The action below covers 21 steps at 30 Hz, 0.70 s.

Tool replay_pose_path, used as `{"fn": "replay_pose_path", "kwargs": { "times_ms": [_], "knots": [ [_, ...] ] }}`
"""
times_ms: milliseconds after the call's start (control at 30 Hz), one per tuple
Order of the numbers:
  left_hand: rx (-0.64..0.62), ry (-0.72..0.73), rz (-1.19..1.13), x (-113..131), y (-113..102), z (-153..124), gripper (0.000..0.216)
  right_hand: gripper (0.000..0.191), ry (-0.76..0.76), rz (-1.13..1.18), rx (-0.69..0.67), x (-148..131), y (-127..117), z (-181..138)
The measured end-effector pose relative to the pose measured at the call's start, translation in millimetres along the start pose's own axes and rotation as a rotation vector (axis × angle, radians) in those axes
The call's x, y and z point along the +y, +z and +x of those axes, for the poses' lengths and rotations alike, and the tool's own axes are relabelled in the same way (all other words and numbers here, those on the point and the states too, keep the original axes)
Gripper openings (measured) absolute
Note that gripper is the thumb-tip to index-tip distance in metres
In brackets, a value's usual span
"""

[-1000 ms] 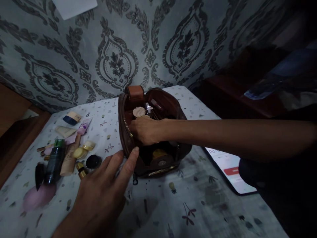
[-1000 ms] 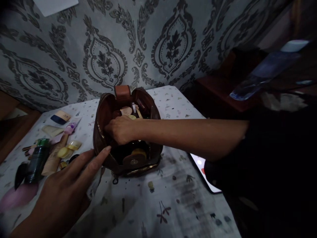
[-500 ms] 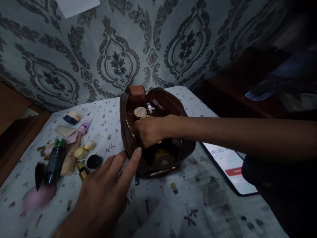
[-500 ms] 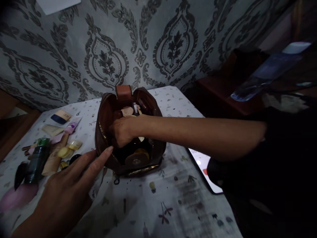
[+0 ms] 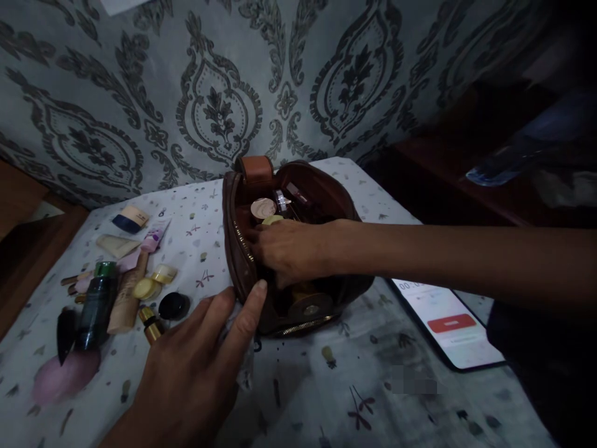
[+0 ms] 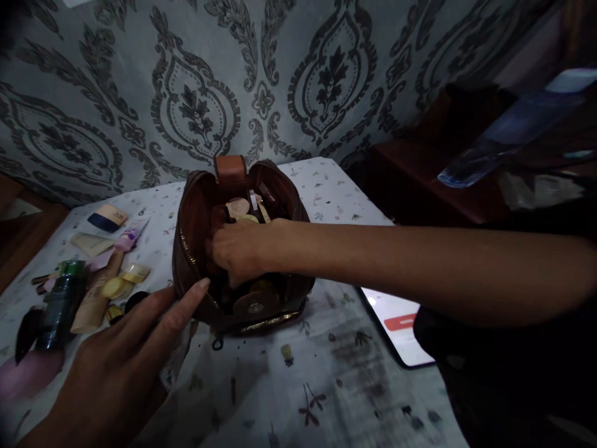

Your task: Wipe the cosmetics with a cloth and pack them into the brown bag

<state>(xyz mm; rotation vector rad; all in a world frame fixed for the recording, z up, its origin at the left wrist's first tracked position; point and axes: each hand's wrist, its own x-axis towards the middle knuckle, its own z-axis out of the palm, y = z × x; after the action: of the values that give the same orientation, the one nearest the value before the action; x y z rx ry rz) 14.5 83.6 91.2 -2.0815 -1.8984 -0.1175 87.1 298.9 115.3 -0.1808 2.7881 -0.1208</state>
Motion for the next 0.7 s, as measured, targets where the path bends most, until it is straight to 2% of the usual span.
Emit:
{"fn": "replay_pose_path", "kwargs": {
  "times_ms": [100,200,333,533,700],
  "knots": [
    [0.009,-0.009,-0.002,0,0,0,0.098,0.032,-0.070,-0.010,0.125,-3,-3,-13],
    [0.029,-0.003,-0.009,-1,1,0,0.098,0.011,-0.064,0.024,0.083,-11,-7,-26],
    [0.026,0.009,0.001,-1,3,-2,0.097,0.016,-0.031,0.104,-0.050,-20,-7,-33],
    [0.033,-0.066,-0.035,2,8,-4,0.096,0.014,-0.080,0.078,0.082,-20,11,-28],
    [0.045,-0.083,-0.046,3,10,-4,0.095,0.016,-0.065,0.043,0.011,-20,9,-25]
  ]
}}
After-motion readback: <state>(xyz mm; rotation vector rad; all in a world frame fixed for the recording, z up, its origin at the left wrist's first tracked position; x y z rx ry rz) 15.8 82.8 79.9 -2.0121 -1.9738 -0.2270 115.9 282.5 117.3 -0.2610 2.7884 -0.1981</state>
